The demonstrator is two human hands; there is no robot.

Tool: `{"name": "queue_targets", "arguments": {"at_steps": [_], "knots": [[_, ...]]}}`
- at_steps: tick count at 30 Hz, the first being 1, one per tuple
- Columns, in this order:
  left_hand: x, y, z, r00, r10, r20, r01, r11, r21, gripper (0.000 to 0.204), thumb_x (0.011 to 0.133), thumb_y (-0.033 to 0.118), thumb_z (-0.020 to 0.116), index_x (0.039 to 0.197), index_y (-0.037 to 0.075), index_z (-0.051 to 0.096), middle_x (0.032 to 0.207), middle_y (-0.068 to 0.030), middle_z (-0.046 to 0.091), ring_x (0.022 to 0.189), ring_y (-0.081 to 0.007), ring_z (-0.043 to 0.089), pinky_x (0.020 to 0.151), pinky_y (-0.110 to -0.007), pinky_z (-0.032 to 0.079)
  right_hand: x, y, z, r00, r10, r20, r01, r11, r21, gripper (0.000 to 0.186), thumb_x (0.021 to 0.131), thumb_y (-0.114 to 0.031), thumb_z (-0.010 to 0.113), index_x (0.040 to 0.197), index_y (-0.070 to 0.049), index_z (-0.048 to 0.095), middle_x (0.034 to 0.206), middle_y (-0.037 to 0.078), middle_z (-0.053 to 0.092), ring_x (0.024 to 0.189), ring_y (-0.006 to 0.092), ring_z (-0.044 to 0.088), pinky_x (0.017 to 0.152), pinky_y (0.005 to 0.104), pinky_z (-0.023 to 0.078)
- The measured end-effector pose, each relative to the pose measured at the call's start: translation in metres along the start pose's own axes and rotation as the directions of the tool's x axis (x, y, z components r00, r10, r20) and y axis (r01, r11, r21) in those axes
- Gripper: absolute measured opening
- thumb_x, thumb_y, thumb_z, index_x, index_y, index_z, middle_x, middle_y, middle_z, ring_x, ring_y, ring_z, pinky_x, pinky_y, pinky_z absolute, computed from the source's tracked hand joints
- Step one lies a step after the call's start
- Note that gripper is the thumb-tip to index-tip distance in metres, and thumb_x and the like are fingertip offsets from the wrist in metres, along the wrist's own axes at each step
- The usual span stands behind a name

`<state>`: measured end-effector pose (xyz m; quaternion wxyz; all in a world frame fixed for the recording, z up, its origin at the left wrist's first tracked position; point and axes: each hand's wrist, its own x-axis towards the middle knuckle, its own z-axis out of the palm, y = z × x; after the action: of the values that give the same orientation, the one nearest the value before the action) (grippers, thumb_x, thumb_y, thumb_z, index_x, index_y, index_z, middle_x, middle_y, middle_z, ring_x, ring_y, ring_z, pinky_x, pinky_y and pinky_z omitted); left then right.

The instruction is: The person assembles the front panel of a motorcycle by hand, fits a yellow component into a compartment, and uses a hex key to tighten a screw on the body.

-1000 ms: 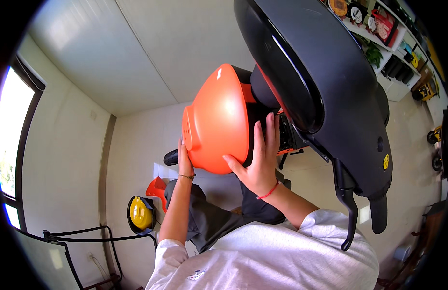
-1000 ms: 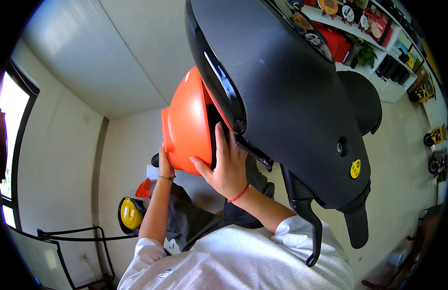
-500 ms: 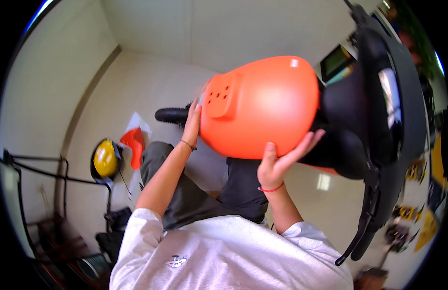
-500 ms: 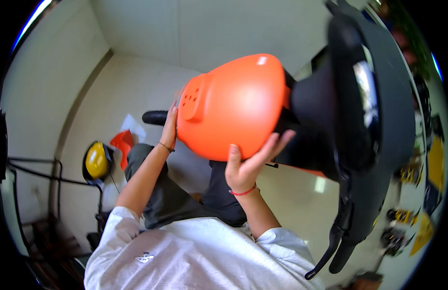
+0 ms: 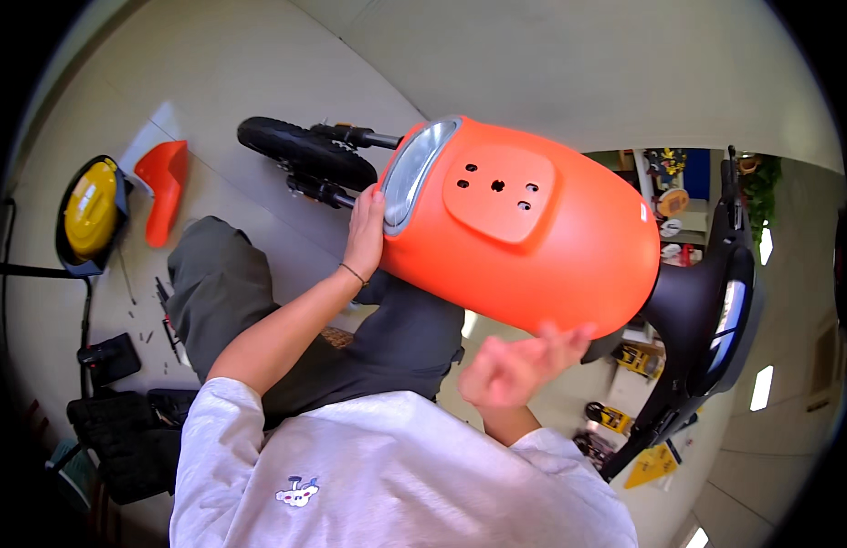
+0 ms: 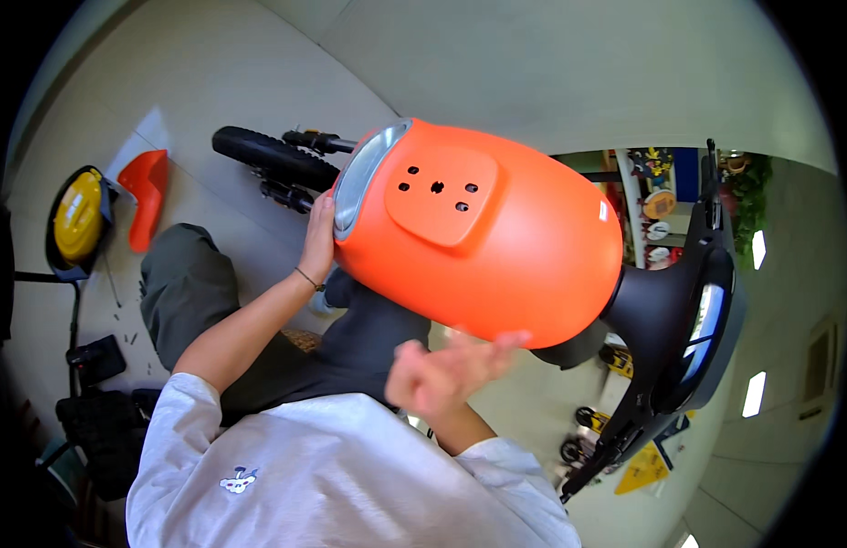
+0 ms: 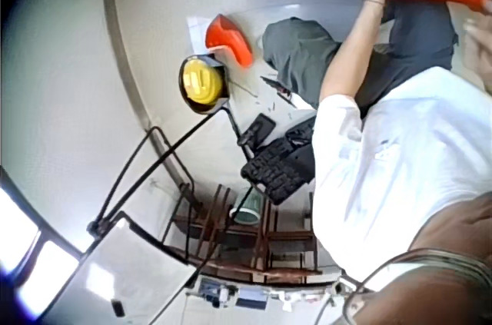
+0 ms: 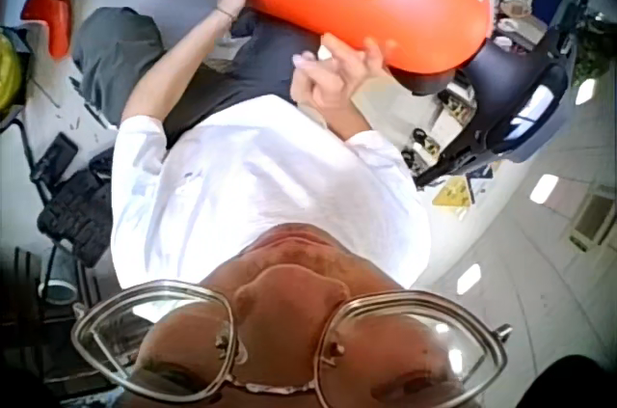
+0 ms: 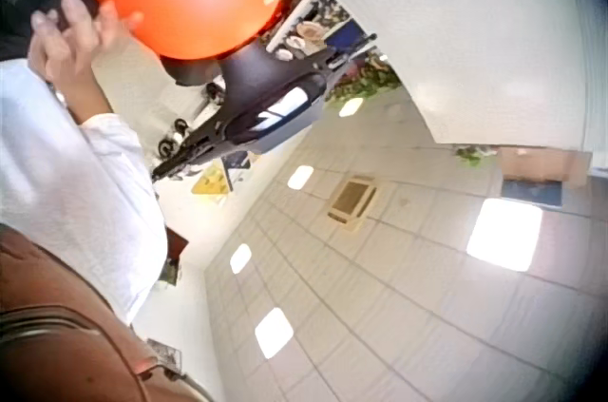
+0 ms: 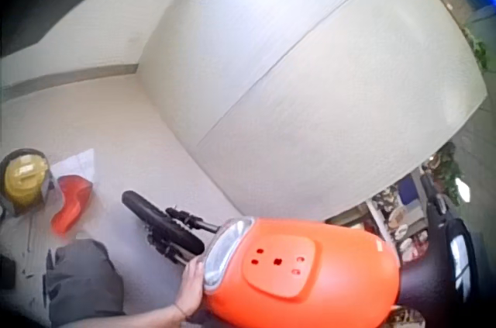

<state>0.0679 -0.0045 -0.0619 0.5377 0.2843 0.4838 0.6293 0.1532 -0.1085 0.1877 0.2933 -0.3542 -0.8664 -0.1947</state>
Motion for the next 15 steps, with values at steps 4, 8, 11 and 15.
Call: {"name": "queue_targets", "arguments": {"at_steps": [4, 8, 11, 15], "knots": [[-0.008, 0.024, -0.005, 0.996, -0.089, 0.024, 0.086, 0.990, 0.111, 0.059, 0.099, 0.049, 0.026, 0.132, 0.002, 0.040, 0.125, -0.0210, 0.045, 0.123, -0.0366, 0.038, 0.106, -0.043, 0.024, 0.047, -0.043, 0.059, 0.938, -0.091, 0.334, -0.057, 0.912, 0.406, 0.029, 0.063, 0.002, 0.062, 0.089, -0.012, 0.067, 0.111, 0.011, 0.063, 0.110, 0.0345, 0.054, 0.097, 0.0518, 0.037], [-0.007, 0.024, 0.008, 0.996, -0.070, 0.047, 0.064, 0.991, 0.120, 0.055, 0.100, 0.044, 0.031, 0.134, 0.002, 0.038, 0.129, -0.0210, 0.044, 0.123, -0.0345, 0.039, 0.106, -0.041, 0.025, 0.106, -0.078, 0.171, 0.952, -0.126, 0.279, -0.081, 0.773, 0.629, 0.022, 0.065, 0.001, 0.066, 0.087, -0.004, 0.064, 0.095, 0.011, 0.063, 0.098, 0.0302, 0.060, 0.087, 0.0411, 0.047], [-0.006, 0.041, -0.015, 0.997, -0.018, 0.078, 0.004, 0.984, 0.177, 0.053, 0.098, 0.042, 0.036, 0.133, 0.002, 0.039, 0.128, -0.0210, 0.045, 0.123, -0.0360, 0.039, 0.104, -0.042, 0.027, 0.170, -0.088, 0.241, 0.681, -0.206, 0.703, -0.172, 0.888, 0.427, 0.034, 0.080, -0.024, 0.056, 0.103, -0.002, 0.064, 0.097, 0.017, 0.065, 0.093, 0.0317, 0.062, 0.083, 0.0409, 0.049], [0.009, 0.040, -0.007, 1.000, -0.027, 0.011, 0.025, 0.988, 0.150, 0.055, 0.095, 0.042, 0.044, 0.129, -0.001, 0.041, 0.124, -0.0209, 0.047, 0.119, -0.0379, 0.041, 0.102, -0.043, 0.029, 0.245, 0.001, 0.322, 0.264, -0.086, 0.961, -0.007, 0.996, 0.091, 0.040, 0.087, -0.028, 0.052, 0.121, -0.007, 0.060, 0.120, 0.018, 0.061, 0.102, 0.0321, 0.062, 0.089, 0.0376, 0.050]]}}
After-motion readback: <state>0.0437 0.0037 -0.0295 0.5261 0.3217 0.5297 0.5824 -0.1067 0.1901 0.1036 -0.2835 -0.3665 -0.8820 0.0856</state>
